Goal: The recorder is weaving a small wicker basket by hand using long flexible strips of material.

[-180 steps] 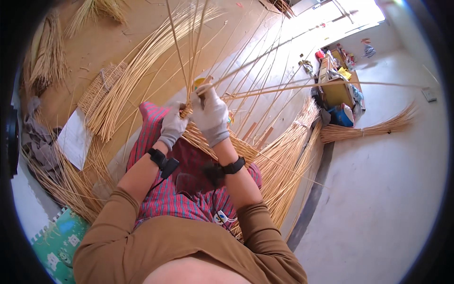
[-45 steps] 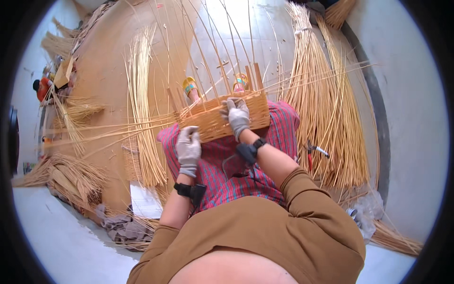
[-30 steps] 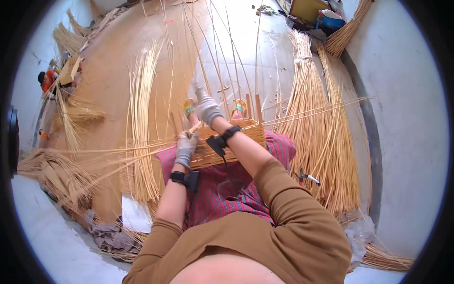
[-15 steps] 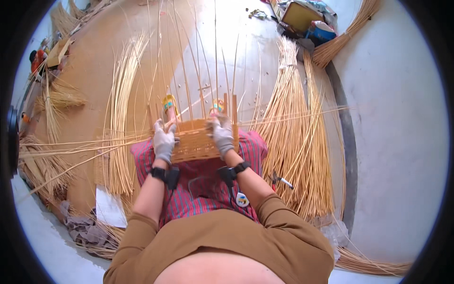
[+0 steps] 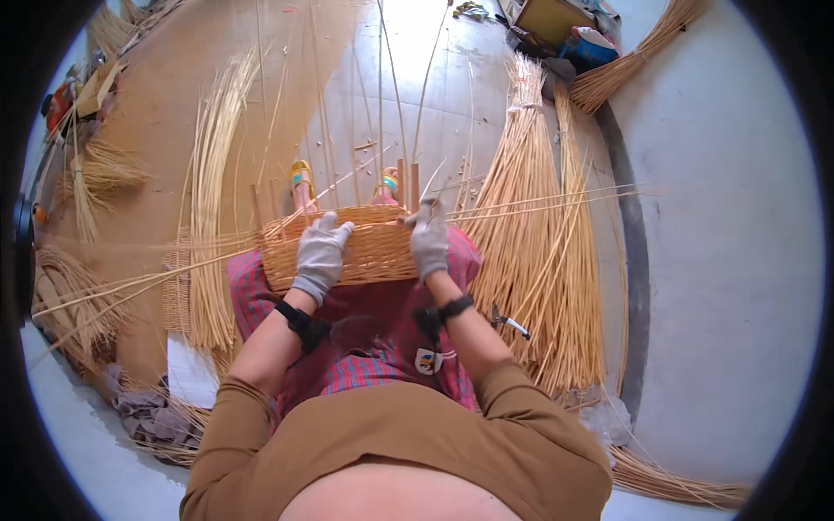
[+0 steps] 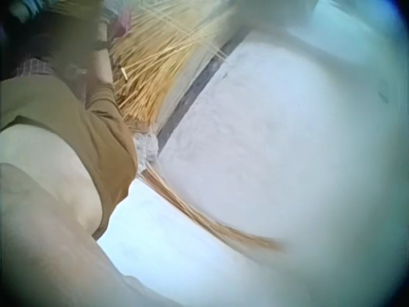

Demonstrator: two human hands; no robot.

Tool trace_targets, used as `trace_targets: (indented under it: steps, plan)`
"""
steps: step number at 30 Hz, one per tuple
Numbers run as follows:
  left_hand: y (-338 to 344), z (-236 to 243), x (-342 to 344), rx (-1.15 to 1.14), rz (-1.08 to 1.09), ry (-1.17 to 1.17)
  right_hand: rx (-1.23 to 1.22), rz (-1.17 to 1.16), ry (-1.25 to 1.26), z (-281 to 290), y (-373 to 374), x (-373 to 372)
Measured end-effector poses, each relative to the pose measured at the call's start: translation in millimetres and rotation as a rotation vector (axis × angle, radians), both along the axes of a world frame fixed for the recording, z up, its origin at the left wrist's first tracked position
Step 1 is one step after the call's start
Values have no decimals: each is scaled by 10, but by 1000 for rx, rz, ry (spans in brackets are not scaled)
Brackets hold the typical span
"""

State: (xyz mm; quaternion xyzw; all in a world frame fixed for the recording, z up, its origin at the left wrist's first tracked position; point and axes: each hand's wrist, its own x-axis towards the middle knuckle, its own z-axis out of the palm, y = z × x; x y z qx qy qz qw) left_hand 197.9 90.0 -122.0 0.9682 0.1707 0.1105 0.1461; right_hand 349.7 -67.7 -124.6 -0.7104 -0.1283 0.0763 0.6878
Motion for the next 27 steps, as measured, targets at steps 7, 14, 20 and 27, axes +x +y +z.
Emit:
trace_targets:
  steps: [7, 14, 20, 27]
  plan:
    - [-601, 251, 417, -409, 19, 239, -607, 98, -961, 233, 377, 699]
    - [-487, -52, 380, -236, 54, 118, -40, 51, -33, -118, -436, 1152]
    - [-575, 94, 153, -343, -3, -206, -995, -77, -457, 139, -1021, 1092]
    - [213, -440, -765, -582, 716, -783, -257, 624, -457, 247, -6, -193]
